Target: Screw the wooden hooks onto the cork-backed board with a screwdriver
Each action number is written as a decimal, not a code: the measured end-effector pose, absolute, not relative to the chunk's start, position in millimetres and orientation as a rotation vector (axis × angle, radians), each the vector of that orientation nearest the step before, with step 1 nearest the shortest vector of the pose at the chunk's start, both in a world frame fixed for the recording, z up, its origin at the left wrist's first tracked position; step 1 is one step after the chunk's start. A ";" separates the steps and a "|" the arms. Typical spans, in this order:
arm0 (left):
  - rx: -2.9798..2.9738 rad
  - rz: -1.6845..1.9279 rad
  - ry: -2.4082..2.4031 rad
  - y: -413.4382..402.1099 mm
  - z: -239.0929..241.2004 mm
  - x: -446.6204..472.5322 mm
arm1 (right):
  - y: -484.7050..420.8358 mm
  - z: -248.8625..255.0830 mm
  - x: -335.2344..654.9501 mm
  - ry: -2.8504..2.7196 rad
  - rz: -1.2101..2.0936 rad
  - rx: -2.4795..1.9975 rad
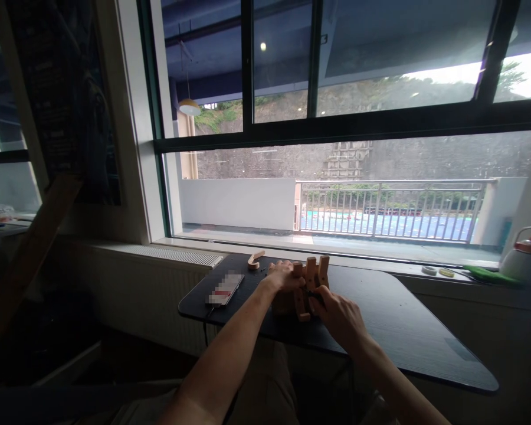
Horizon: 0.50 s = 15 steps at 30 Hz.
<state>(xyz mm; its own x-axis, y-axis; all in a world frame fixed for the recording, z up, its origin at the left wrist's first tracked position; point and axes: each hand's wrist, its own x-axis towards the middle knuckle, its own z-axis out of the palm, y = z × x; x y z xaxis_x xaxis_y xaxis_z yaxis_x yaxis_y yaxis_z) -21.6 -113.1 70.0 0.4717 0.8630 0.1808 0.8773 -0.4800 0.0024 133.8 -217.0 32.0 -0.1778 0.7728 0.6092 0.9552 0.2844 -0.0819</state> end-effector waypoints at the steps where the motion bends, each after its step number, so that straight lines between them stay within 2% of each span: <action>1: -2.614 -0.238 -1.549 -114.1 70.8 -21.4 | -217.1 32.5 133.7 -2.006 -0.432 -1.550; 15: -2.583 -0.265 -1.522 -110.8 66.5 -22.1 | -214.9 28.2 129.9 -2.113 -0.450 -1.509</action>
